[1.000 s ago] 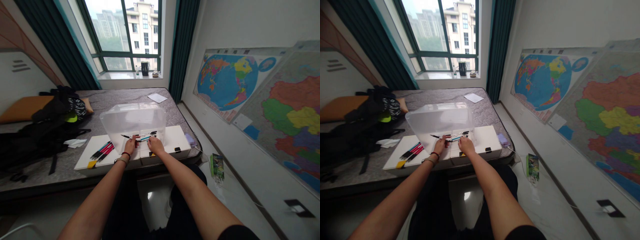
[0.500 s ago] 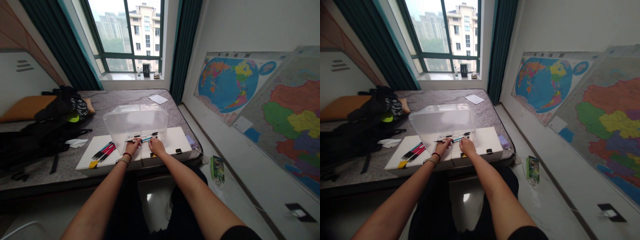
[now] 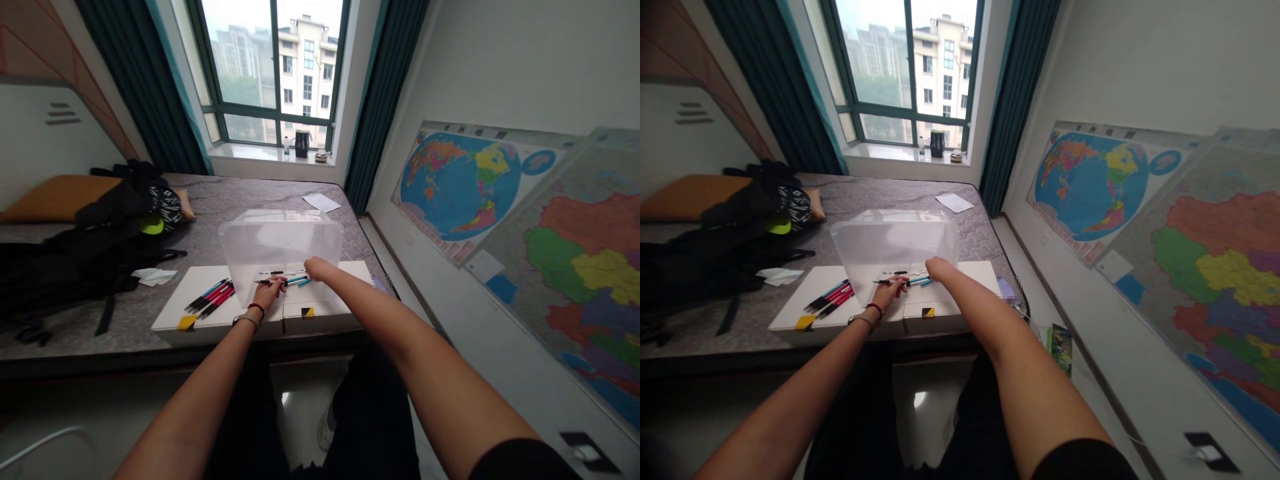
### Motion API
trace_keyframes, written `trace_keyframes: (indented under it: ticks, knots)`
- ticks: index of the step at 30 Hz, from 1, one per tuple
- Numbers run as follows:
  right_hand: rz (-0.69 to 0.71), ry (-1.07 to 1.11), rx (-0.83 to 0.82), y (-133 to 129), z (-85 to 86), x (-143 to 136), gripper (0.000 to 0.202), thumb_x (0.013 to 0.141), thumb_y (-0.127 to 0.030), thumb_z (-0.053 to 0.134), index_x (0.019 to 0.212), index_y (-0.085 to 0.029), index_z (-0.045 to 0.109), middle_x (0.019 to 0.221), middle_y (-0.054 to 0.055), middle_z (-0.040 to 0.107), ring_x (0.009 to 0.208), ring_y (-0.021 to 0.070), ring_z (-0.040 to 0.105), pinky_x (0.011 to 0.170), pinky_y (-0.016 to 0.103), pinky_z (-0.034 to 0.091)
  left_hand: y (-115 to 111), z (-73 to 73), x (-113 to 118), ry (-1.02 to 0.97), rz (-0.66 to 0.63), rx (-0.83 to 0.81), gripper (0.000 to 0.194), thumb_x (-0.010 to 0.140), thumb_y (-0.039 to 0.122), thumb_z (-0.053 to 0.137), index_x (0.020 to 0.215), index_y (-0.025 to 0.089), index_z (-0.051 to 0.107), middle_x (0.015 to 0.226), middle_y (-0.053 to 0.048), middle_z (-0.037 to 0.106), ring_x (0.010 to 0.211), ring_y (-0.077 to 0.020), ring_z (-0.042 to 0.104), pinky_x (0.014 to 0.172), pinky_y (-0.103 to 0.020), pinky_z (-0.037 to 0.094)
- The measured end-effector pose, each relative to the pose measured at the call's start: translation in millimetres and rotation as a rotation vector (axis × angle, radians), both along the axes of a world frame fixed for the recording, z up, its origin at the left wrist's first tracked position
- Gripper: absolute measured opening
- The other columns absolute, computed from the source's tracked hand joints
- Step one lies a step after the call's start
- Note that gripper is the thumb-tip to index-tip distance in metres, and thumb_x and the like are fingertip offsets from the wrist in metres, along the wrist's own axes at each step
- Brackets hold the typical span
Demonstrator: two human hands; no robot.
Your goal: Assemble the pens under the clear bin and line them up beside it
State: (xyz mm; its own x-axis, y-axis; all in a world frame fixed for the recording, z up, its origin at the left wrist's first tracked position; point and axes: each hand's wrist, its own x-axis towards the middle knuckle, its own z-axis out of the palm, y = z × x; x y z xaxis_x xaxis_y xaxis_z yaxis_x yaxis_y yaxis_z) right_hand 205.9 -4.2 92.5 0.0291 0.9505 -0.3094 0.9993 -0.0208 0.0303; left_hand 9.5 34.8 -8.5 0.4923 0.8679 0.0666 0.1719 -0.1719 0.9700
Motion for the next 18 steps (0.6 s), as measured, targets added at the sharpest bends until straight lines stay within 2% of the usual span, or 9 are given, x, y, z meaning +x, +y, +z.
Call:
trace_keyframes:
  ticks: [3, 7, 12, 18]
  knots:
    - [0.026, -0.054, 0.01, 18, 10.2, 3, 0.036, 0.075, -0.022, 0.075, 0.106, -0.006, 0.069, 0.107, 0.026, 0.067, 0.095, 0.0287, 0.068, 0.081, 0.031, 0.053, -1, 1.5, 0, 0.012, 0.001, 0.003, 0.045, 0.077, 0.051, 0.049, 0.098, 0.016, 0.069, 0.063, -0.002, 0.067, 0.048, -0.0121, 0.05, 0.052, -0.025, 0.039]
    - [0.08, -0.111, -0.005, 30, 11.7, 2, 0.038, 0.072, -0.017, 0.077, 0.107, -0.006, 0.069, 0.109, 0.026, 0.066, 0.098, 0.0294, 0.068, 0.082, 0.033, 0.055, 0, 2.4, -1, 0.032, 0.007, 0.013, 0.043, 0.079, 0.047, 0.048, 0.096, 0.015, 0.07, 0.063, -0.002, 0.067, 0.049, -0.0124, 0.051, 0.053, -0.024, 0.04]
    - [0.132, -0.14, -0.045, 25, -2.0, 3, 0.028, 0.077, -0.01, 0.069, 0.105, -0.008, 0.071, 0.109, 0.024, 0.067, 0.099, 0.0301, 0.068, 0.082, 0.035, 0.056, 1, 0.1, -1, 0.011, 0.008, -0.002, 0.043, 0.08, 0.047, 0.047, 0.094, 0.014, 0.07, 0.06, -0.002, 0.065, 0.048, -0.012, 0.05, 0.051, -0.024, 0.039]
    - [0.149, -0.142, -0.033, 15, -18.2, 4, 0.025, 0.082, -0.008, 0.061, 0.105, -0.01, 0.071, 0.11, 0.023, 0.067, 0.101, 0.0296, 0.067, 0.082, 0.036, 0.055, 3, -3.1, -1, 0.006, 0.011, -0.009, 0.046, 0.082, 0.049, 0.042, 0.092, 0.014, 0.071, 0.056, -0.002, 0.064, 0.046, -0.012, 0.05, 0.051, -0.024, 0.039]
